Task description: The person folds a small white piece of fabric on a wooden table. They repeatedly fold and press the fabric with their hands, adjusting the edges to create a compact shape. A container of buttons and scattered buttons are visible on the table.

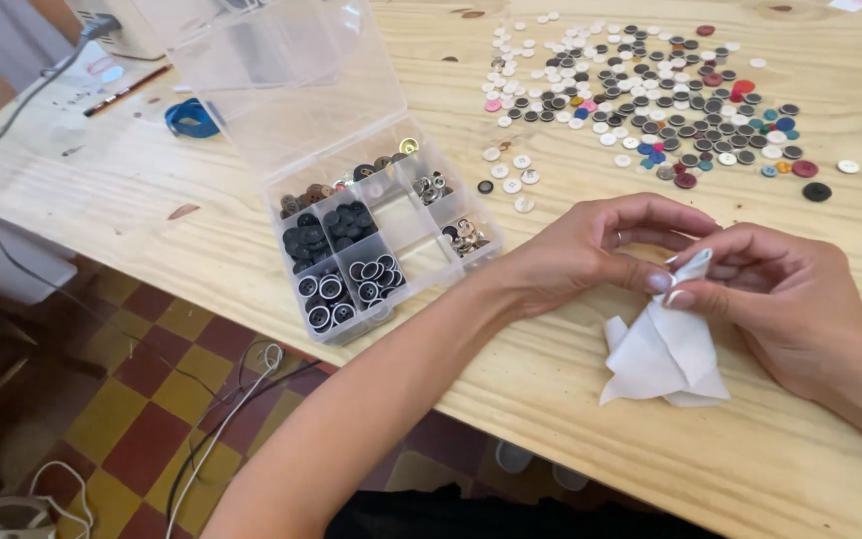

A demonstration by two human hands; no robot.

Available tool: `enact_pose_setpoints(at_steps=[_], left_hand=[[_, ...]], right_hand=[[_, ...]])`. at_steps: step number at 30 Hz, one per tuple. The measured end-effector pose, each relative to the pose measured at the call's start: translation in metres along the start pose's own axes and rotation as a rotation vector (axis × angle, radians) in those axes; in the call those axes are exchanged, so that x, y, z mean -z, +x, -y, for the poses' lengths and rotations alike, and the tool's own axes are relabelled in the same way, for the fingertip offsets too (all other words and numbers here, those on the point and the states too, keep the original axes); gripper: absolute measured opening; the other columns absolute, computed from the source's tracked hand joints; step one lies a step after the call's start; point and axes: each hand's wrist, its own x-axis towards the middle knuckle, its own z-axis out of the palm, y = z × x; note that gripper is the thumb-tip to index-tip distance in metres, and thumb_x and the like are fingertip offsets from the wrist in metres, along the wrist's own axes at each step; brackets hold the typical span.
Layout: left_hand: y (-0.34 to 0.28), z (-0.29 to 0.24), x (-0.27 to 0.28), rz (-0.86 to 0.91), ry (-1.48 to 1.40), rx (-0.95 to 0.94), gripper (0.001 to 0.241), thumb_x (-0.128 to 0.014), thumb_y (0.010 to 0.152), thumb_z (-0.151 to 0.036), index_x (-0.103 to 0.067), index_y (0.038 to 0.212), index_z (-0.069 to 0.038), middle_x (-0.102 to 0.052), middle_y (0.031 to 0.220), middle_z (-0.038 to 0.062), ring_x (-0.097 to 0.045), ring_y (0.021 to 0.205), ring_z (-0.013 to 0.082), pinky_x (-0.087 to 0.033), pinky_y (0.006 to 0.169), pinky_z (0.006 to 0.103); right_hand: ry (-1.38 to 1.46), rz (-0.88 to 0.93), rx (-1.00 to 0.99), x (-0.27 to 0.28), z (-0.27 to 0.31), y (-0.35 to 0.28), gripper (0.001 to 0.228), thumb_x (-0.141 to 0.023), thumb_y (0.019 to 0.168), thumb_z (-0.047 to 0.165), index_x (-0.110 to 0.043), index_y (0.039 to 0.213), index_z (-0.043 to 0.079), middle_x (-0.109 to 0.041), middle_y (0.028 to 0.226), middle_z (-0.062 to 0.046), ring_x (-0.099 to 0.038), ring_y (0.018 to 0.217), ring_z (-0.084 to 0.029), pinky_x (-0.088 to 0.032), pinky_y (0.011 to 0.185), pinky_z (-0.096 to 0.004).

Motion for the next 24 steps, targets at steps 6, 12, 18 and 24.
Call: enact_pose_setpoints(at_steps=[6, 12, 18, 24], left_hand=[[0.002, 0.007, 0.017, 0.131, -0.012, -0.061, 0.050, -0.085, 0.094, -0.020, -0.067, 0.138, -0.006, -0.070, 0.138, 0.011, -0.066, 0.131, 0.0247, -0.054, 0.114, 0.0385], [-0.003, 0.006, 0.023, 0.241, 0.010, -0.121, 0.043, -0.088, 0.098, -0.019, -0.069, 0.136, -0.011, -0.075, 0.133, 0.009, -0.071, 0.126, 0.0268, -0.057, 0.110, 0.0417], [-0.001, 0.004, 0.021, 0.238, 0.055, -0.087, 0.055, -0.094, 0.088, -0.014, -0.068, 0.136, -0.009, -0.072, 0.135, 0.012, -0.067, 0.130, 0.0289, -0.057, 0.113, 0.0435], [-0.002, 0.002, 0.017, 0.189, 0.086, -0.075, 0.050, -0.093, 0.085, -0.017, -0.070, 0.128, -0.007, -0.075, 0.127, 0.012, -0.071, 0.122, 0.0290, -0.059, 0.107, 0.0423]], right_hand=[[-0.011, -0.027, 0.043, -0.008, 0.000, -0.003, 0.028, -0.073, 0.079, -0.009, -0.067, 0.105, 0.000, -0.074, 0.102, -0.020, -0.073, 0.089, -0.022, -0.063, 0.091, -0.028], [-0.097, 0.055, 0.073, 0.003, -0.017, 0.001, 0.023, -0.069, 0.090, 0.000, -0.067, 0.112, 0.006, -0.073, 0.111, -0.014, -0.075, 0.104, -0.022, -0.064, 0.107, -0.030], [-0.122, 0.028, 0.094, -0.018, 0.008, -0.010, 0.018, -0.071, 0.085, -0.001, -0.065, 0.102, 0.004, -0.073, 0.111, -0.018, -0.076, 0.110, -0.025, -0.065, 0.109, -0.032], [-0.161, 0.007, 0.050, -0.017, 0.010, -0.009, 0.014, -0.072, 0.089, 0.000, -0.066, 0.101, 0.002, -0.074, 0.105, -0.017, -0.077, 0.103, -0.023, -0.065, 0.103, -0.030]])
